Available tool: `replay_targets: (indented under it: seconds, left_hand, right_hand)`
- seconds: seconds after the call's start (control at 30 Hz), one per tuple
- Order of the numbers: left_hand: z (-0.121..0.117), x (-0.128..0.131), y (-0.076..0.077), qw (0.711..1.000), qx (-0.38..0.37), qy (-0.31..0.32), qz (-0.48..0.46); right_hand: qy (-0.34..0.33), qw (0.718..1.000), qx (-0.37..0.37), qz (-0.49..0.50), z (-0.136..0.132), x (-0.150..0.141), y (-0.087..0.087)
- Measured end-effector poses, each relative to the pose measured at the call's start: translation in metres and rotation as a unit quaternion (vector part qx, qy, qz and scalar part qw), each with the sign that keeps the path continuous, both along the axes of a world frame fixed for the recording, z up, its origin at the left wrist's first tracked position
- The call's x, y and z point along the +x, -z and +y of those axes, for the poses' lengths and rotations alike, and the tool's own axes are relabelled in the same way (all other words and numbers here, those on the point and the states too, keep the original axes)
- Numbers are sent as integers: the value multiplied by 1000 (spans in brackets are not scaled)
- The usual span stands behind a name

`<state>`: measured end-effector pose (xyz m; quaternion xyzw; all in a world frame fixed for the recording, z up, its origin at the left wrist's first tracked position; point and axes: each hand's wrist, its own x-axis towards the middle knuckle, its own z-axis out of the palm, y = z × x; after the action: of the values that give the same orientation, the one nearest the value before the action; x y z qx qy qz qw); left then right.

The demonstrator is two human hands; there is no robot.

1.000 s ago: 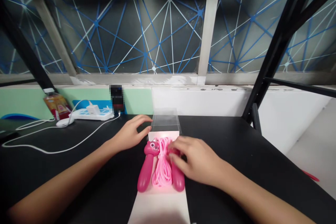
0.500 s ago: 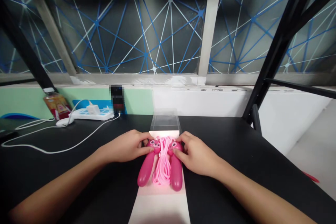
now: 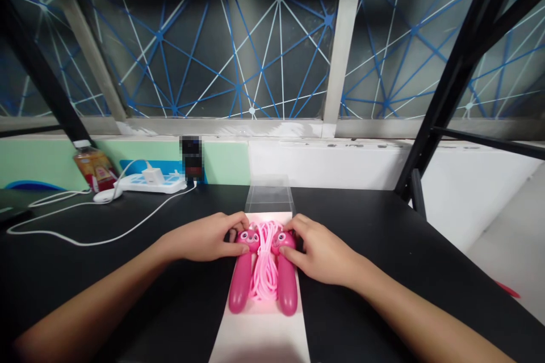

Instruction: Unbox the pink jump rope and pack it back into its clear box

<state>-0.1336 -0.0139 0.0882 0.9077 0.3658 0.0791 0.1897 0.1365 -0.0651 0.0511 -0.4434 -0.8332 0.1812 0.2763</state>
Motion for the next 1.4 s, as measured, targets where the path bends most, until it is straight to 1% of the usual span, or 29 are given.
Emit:
replay_targets:
  seconds: [0.13, 0.3, 0.53, 0.6, 0.7, 0.73, 0.8, 0.9, 0.97, 1.03, 1.13, 1.2, 1.3, 1.4]
  left_hand:
    - [-1, 4, 2, 1000, 14, 11, 3]
    - [-1, 7, 7, 999, 43, 12, -3]
    - [-2, 5, 4, 999, 51, -10, 0]
    - [-2, 7, 4, 998, 58, -12, 5]
    - [-2, 11, 6, 997, 71, -20, 5]
    - [-2, 12, 7, 997, 76, -23, 5]
    - [-1, 16, 11, 995, 92, -26, 7]
    - [-1, 19, 17, 991, 130, -18, 15]
    - [-1, 19, 22, 986, 166, -10, 15]
    - [-1, 19, 25, 981, 194, -2, 12]
    - [3, 18, 26, 979, 205, -2, -10]
    - [10, 16, 27, 974, 220, -21, -52]
    - [28, 9, 33, 957, 255, -67, -118]
    - [47, 2, 43, 965, 223, -69, -116]
  right_hand:
    - [1, 1000, 17, -11, 0, 1, -2]
    - [29, 996, 66, -57, -3, -4, -4]
    - [43, 990, 93, -95, -2, -3, 3]
    - [47, 984, 119, -128, -4, -4, 3]
    - [58, 960, 187, -198, -14, -12, -3]
    - [54, 952, 207, -219, -20, -16, -5]
    - [18, 944, 222, -243, -32, -24, -7]
    - [-54, 936, 219, -271, -47, -35, -3]
    - [-61, 932, 216, -283, -50, -38, 3]
    - [-53, 932, 210, -289, -48, -37, 10]
    - [-53, 933, 202, -293, -40, -32, 13]
    - [-65, 933, 200, -292, -34, -28, 12]
    - [-81, 934, 192, -289, -26, -24, 9]
    - [-83, 936, 188, -287, -21, -23, 9]
